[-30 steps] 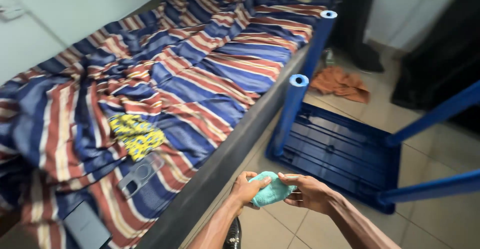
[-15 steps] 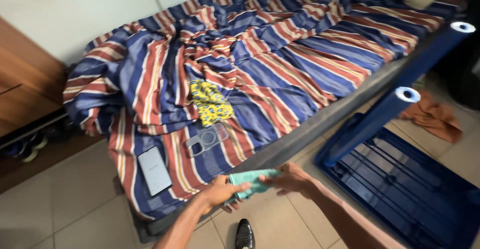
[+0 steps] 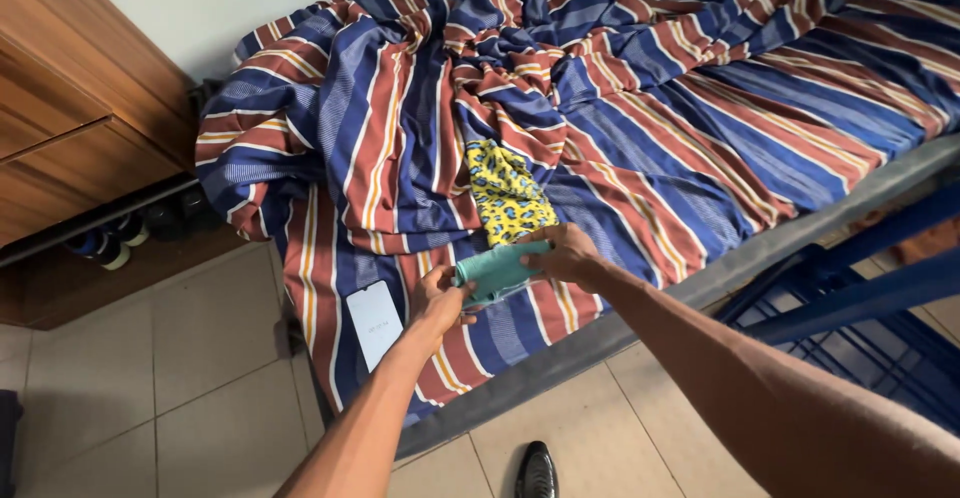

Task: The person wipes a table leg with a cloth, inserts the leg into the bottom of an upside-down plastic table, and flips the table upright onto its legs.

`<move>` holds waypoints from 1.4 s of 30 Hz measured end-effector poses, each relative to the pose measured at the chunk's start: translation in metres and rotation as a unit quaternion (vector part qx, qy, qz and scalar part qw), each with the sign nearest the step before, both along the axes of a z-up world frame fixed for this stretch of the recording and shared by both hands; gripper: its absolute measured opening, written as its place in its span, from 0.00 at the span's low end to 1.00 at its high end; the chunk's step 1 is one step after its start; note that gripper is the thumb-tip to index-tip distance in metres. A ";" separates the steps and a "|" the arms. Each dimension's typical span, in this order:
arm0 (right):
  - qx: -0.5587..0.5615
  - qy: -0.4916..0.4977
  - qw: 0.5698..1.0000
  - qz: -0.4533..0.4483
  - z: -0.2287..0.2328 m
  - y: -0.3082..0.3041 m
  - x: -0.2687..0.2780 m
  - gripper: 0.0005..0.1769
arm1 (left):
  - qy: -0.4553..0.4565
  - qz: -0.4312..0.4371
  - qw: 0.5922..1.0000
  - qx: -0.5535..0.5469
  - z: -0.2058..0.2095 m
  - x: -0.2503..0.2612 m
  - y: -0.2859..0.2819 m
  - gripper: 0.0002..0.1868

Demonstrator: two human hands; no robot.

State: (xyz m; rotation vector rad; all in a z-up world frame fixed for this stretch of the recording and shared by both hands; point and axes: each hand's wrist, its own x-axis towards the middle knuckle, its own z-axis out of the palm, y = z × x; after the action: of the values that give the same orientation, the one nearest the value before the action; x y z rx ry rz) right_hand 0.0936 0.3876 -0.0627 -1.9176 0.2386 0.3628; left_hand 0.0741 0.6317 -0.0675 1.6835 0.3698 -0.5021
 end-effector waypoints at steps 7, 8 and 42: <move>-0.168 -0.049 0.981 0.079 -0.021 0.006 0.025 0.20 | -0.163 -0.142 0.932 0.291 -0.061 0.031 0.018 0.20; -0.189 -0.074 0.974 0.097 -0.026 0.005 0.027 0.20 | -0.136 -0.155 0.932 0.297 -0.062 0.032 0.020 0.22; -0.126 0.098 0.960 -0.232 0.014 -0.258 -0.268 0.29 | -0.276 -0.361 0.877 0.153 0.058 -0.170 -0.333 0.14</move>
State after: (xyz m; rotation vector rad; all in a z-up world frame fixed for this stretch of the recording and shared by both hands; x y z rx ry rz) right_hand -0.1740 0.1293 -0.0483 -1.9972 0.8854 0.2114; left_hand -0.0963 0.2986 -0.0092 2.1683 -0.6639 -0.4808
